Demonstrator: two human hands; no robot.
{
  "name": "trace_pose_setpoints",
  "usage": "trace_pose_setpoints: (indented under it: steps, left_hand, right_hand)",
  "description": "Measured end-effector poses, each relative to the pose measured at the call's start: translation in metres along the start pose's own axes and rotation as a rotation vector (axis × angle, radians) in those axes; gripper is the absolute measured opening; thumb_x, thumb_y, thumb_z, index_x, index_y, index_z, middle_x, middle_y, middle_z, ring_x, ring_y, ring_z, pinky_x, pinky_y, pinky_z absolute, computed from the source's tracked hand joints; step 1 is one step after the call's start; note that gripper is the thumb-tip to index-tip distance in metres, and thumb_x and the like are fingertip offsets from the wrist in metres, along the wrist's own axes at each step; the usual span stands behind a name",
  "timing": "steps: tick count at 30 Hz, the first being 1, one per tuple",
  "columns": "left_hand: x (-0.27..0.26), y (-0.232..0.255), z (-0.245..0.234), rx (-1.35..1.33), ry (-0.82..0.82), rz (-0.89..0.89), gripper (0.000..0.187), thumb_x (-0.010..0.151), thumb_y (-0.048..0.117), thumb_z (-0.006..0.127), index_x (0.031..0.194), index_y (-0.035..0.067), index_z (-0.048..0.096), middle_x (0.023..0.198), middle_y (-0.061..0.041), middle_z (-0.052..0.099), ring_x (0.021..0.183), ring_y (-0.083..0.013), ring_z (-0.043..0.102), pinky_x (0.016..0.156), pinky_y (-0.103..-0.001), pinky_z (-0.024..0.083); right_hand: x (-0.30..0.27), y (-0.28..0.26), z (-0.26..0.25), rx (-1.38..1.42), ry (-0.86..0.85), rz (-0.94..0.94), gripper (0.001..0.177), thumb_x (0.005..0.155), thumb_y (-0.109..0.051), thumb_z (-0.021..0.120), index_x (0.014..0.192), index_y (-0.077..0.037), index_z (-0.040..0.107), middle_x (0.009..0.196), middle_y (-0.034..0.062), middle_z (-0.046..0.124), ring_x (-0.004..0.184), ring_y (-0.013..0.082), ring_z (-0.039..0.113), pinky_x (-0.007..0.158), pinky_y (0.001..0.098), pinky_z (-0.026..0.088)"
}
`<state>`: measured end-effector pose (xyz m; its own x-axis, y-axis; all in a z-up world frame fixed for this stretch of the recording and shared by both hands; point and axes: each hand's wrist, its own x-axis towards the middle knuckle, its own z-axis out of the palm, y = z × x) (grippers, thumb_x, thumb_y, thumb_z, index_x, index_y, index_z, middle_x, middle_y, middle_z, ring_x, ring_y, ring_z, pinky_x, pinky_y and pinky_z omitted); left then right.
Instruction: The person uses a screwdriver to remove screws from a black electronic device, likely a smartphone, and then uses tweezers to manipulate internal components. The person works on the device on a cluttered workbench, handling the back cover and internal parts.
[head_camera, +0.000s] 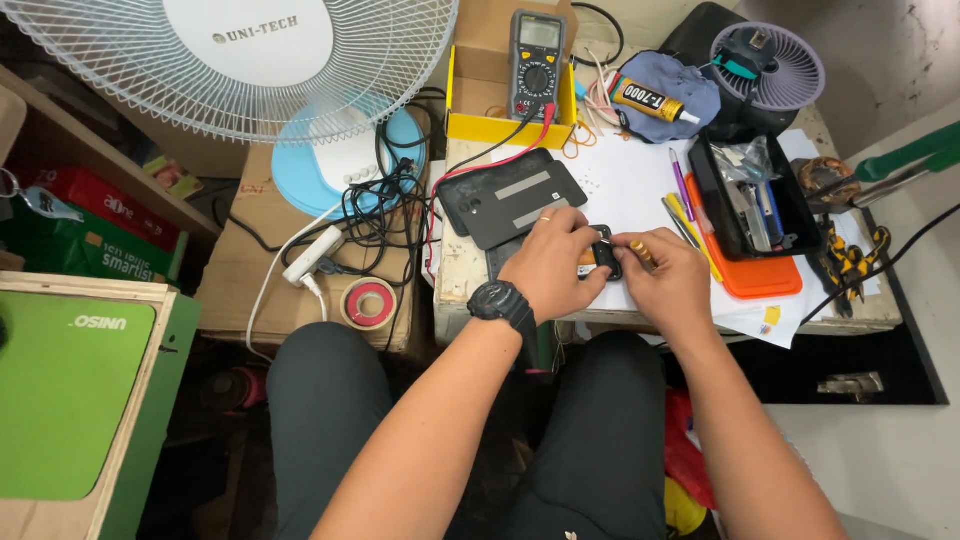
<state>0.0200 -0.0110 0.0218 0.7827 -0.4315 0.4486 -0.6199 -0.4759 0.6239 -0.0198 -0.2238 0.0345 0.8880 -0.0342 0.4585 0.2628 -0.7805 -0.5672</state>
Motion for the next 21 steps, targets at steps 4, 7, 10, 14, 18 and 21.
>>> trace_pose_setpoints:
  steps: [4,7,10,14,18,21]
  left_hand:
    - [0.000,-0.004,0.008,0.049,0.017,0.011,0.046,0.094,0.037,0.086,0.125,0.004,0.083,0.124,-0.014,0.068,0.127,-0.0360,0.067,0.109,-0.046,0.064]
    - [-0.001,-0.005,0.009,0.084,0.026,0.021,0.045,0.095,0.038,0.084,0.125,0.005,0.083,0.124,-0.014,0.068,0.127,-0.0368,0.067,0.108,-0.048,0.065]
    - [-0.002,0.001,0.005,0.116,0.017,0.026,0.042,0.098,0.037,0.082,0.126,0.006,0.084,0.124,-0.014,0.069,0.127,-0.0351,0.068,0.107,-0.046,0.065]
    - [-0.003,0.005,-0.001,0.134,-0.001,0.030,0.042,0.100,0.037,0.081,0.128,0.006,0.084,0.126,-0.015,0.071,0.128,-0.0350,0.068,0.107,-0.045,0.066]
    - [-0.003,0.009,-0.005,0.133,-0.008,0.030,0.040,0.099,0.036,0.081,0.127,0.006,0.085,0.127,-0.014,0.071,0.129,-0.0344,0.069,0.107,-0.044,0.067]
    - [-0.004,0.010,-0.004,0.121,-0.007,0.019,0.041,0.101,0.036,0.081,0.128,0.006,0.085,0.128,-0.016,0.071,0.130,-0.0355,0.069,0.106,-0.045,0.068]
  right_hand:
    - [0.008,0.024,-0.012,-0.036,-0.009,0.061,0.020,0.099,-0.014,0.088,0.113,-0.028,0.093,0.095,0.0059,0.081,0.101,0.0342,0.081,0.090,0.0429,0.063]
    - [0.014,0.024,-0.019,-0.086,0.038,0.077,0.021,0.100,-0.011,0.085,0.117,-0.021,0.093,0.097,0.0133,0.081,0.103,0.0408,0.080,0.093,0.0485,0.063]
    - [0.017,0.028,-0.014,-0.222,0.052,0.002,0.023,0.099,-0.009,0.082,0.118,-0.018,0.093,0.099,0.0164,0.082,0.108,0.0481,0.080,0.102,0.0561,0.063]
    - [0.018,0.037,-0.003,-0.365,0.014,-0.044,0.025,0.097,-0.019,0.086,0.120,-0.027,0.092,0.100,0.0060,0.084,0.108,0.0368,0.081,0.106,0.0483,0.064]
    - [0.017,0.037,-0.007,-0.362,0.009,0.018,0.021,0.101,-0.028,0.088,0.122,-0.029,0.091,0.104,0.0051,0.085,0.110,0.0340,0.081,0.104,0.0463,0.064]
    - [0.018,0.027,-0.018,-0.314,0.041,0.018,0.031,0.097,-0.026,0.094,0.128,-0.023,0.092,0.111,0.0122,0.085,0.112,0.0400,0.080,0.102,0.0508,0.064]
